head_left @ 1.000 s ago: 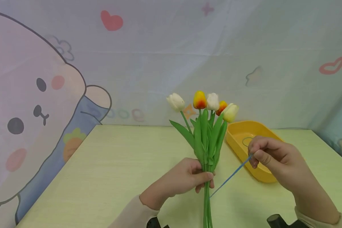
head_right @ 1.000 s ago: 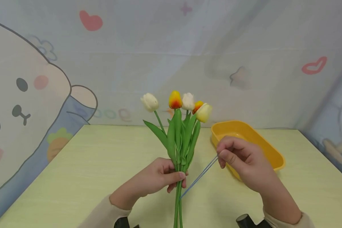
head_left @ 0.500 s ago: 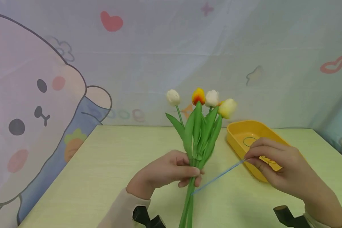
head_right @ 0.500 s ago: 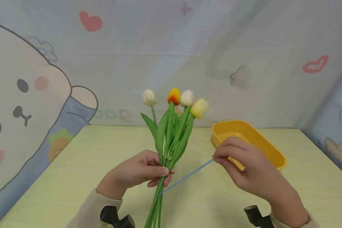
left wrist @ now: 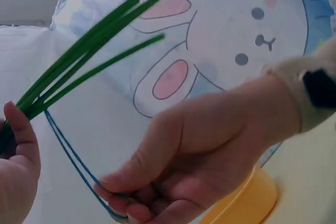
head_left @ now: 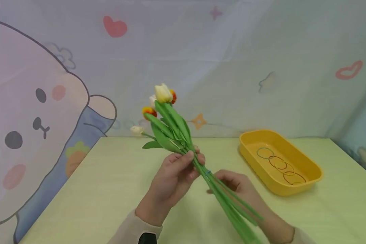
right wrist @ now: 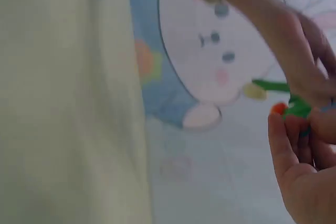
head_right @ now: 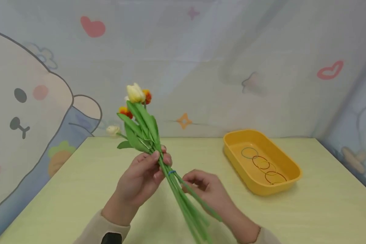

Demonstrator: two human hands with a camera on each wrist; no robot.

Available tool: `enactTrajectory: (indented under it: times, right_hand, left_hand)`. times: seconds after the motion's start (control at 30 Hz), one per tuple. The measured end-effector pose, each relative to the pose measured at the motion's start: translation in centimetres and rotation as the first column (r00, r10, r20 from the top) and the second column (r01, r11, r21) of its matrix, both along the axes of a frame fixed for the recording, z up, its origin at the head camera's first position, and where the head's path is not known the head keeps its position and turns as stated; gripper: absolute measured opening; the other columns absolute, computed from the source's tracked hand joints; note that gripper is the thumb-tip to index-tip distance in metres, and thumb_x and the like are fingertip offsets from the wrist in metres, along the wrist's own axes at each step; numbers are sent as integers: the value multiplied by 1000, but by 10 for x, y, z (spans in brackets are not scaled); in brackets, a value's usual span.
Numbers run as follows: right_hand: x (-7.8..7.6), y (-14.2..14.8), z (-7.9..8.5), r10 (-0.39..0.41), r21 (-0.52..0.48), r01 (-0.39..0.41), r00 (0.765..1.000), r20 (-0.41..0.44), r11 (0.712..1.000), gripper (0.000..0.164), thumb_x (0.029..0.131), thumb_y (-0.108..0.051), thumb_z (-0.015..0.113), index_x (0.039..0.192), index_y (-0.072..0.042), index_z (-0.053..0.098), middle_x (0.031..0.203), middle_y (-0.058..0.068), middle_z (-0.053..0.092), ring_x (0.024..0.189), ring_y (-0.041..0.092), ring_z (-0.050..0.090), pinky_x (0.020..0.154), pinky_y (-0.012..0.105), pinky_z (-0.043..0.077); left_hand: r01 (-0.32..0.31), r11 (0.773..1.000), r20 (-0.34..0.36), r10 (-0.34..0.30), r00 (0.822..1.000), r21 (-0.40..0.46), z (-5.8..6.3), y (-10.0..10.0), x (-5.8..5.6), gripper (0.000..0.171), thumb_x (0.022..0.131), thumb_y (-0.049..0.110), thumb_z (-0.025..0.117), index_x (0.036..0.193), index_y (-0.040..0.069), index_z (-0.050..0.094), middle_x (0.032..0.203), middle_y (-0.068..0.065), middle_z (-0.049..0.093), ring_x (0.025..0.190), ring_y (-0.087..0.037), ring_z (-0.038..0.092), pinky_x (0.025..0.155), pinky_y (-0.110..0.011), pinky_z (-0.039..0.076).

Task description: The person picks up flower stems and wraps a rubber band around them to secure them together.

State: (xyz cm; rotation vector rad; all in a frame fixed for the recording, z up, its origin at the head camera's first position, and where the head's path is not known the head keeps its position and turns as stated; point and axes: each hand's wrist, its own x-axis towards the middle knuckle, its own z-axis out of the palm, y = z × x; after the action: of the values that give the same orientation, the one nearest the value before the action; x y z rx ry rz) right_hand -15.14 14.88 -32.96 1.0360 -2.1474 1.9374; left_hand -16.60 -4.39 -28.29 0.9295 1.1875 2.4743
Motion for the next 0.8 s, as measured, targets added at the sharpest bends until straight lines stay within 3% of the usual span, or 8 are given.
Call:
enactTrajectory:
  times: [0.13,0.27,0.4,0.5,0.57,0.67,0.73,0.8]
  right_hand:
    - [31,-32,-10,134,-140,-94,944,303,986,26,98,-10,56,104,16,55,93,-4,62,91,13,68,88,32,54]
    - [50,-34,-1,114,-149,-73,952,284,986,23,99,-8,54,105,14,55,94,-1,58,90,17,69,87,33,55]
    - [56,-9,24,15,-57,-6,987,158,998,11,100,-3,48,104,-1,58,94,5,59,89,23,66,86,32,54]
    - [55,15,40,-24,-13,24,999,30,1000,18,100,5,41,104,-6,55,97,6,57,91,23,60,85,28,52]
    - [51,29,47,-45,-19,44,996,-75,999,23,99,11,37,103,-6,53,98,4,54,92,20,57,84,26,50]
    - [34,49,52,-58,-108,30,962,-267,994,21,97,15,38,99,-2,51,97,5,52,92,18,53,81,22,46]
    - [20,60,51,-78,-179,14,932,-354,984,18,96,14,40,98,0,52,97,5,53,92,17,52,82,21,45]
    - [5,68,48,-105,-223,12,907,-407,975,13,96,11,44,96,2,53,95,4,55,91,16,53,81,19,45]
  left_hand:
    - [-336,942,-54,334,941,-25,-5,2,-5,13,100,13,53,100,2,60,88,3,67,70,-7,52,66,-18,45]
    - [-621,777,-299,571,765,-103,-15,2,-17,15,98,5,54,101,-8,61,90,-10,68,64,-10,55,65,-23,51]
    - [-778,617,-575,596,561,-121,-26,0,-31,10,96,0,55,97,-7,62,93,-19,64,68,-16,58,63,-26,53]
    - [-810,561,-686,524,506,-169,-32,-1,-38,8,95,0,56,95,-2,63,95,-15,63,79,-22,62,67,-27,55]
    - [-798,541,-708,453,542,-265,-32,-2,-37,10,96,2,56,93,1,65,95,-12,64,84,-22,64,69,-27,55]
    - [-692,551,-632,340,696,-466,-26,-3,-32,18,98,9,55,89,3,70,84,-6,65,73,-13,60,64,-24,51]
    - [-547,619,-518,250,818,-564,-19,-5,-27,22,98,10,54,89,0,71,76,-1,63,64,-8,53,58,-22,45]
    - [-355,731,-376,145,915,-582,-13,-7,-22,24,98,10,54,92,-8,67,71,2,62,58,-7,46,54,-20,39]
